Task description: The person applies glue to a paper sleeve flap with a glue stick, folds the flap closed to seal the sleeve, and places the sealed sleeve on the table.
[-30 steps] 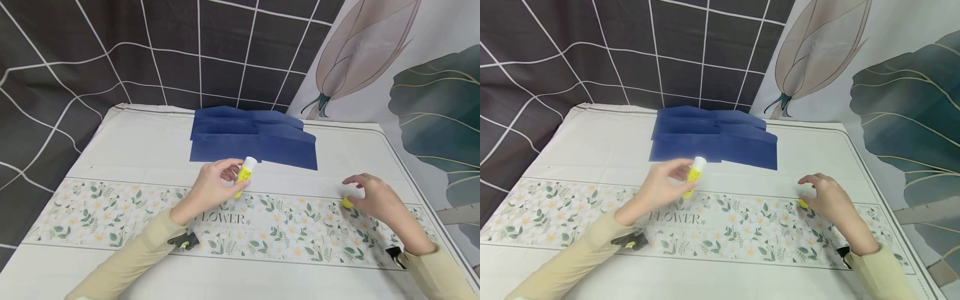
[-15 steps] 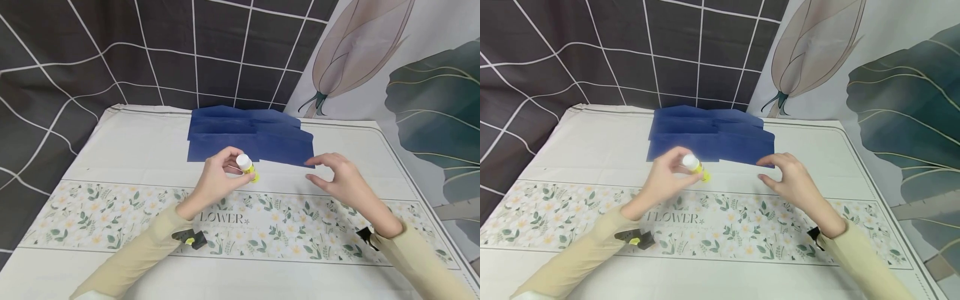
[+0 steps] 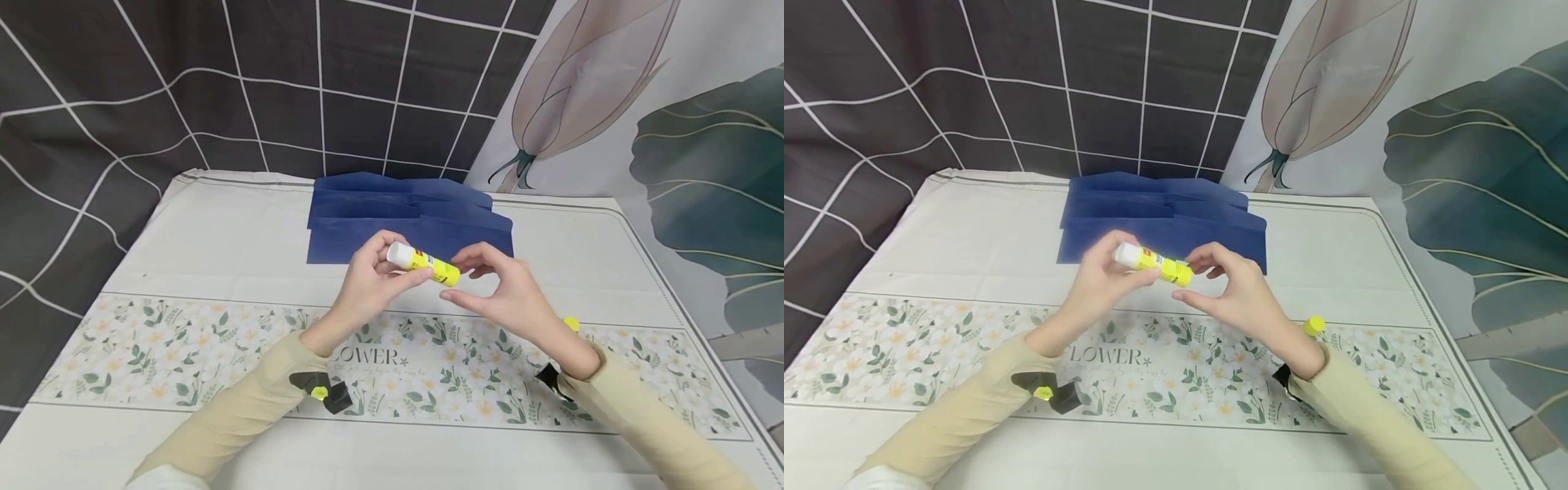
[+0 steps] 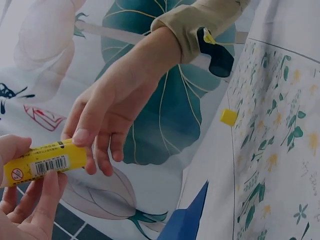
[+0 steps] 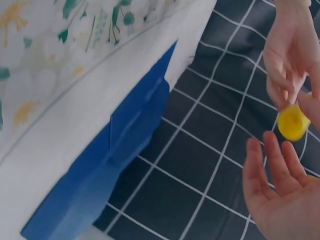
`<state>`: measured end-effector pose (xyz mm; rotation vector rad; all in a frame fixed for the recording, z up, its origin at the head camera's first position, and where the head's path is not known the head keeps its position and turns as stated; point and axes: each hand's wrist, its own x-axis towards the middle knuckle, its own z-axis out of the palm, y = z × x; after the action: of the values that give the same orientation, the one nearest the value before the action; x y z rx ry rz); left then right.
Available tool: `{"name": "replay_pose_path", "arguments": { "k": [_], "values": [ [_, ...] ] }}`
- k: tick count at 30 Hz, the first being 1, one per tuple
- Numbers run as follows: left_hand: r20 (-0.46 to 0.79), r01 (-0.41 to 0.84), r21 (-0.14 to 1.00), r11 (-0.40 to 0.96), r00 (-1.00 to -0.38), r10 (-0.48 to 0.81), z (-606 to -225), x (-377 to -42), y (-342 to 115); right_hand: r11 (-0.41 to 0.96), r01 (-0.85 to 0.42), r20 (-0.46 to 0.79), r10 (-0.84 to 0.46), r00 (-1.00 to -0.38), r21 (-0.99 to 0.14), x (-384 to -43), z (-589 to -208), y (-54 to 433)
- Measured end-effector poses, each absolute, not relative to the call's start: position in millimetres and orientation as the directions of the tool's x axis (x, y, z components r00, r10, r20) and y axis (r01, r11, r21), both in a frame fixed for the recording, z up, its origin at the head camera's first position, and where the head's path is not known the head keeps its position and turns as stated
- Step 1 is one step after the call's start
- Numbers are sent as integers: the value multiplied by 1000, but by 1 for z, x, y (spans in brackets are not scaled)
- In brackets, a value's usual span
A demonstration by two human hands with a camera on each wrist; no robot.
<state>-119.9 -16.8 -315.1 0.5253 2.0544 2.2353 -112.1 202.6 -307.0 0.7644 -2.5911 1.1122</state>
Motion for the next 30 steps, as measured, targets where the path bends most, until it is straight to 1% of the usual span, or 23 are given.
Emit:
{"name": "replay_pose_path", "arguments": {
  "k": [7,12,17,20,22,27,30],
  "values": [
    [220,172,967,-188,-937,272,-317,-120,-15,518,-538,456,-288,-842,-665,-111,-312,195],
    [232,164,956,-243,-930,285,-316,-118,-15,489,-556,494,-263,-828,-672,-111,-313,194],
    [230,151,953,-262,-925,304,-319,-118,-14,468,-577,526,-250,-813,-670,-110,-313,193],
    [220,136,952,-273,-927,305,-321,-119,-14,456,-559,496,-262,-828,-693,-110,-314,194],
    [223,138,951,-278,-927,303,-323,-118,-14,447,-532,454,-277,-847,-719,-110,-314,194],
    [266,185,947,-261,-909,320,-327,-121,-16,435,-443,314,-337,-887,-784,-110,-313,197],
    [286,202,946,-254,-888,360,-329,-123,-17,422,-396,227,-395,-890,-815,-110,-313,200]
  ]
}}
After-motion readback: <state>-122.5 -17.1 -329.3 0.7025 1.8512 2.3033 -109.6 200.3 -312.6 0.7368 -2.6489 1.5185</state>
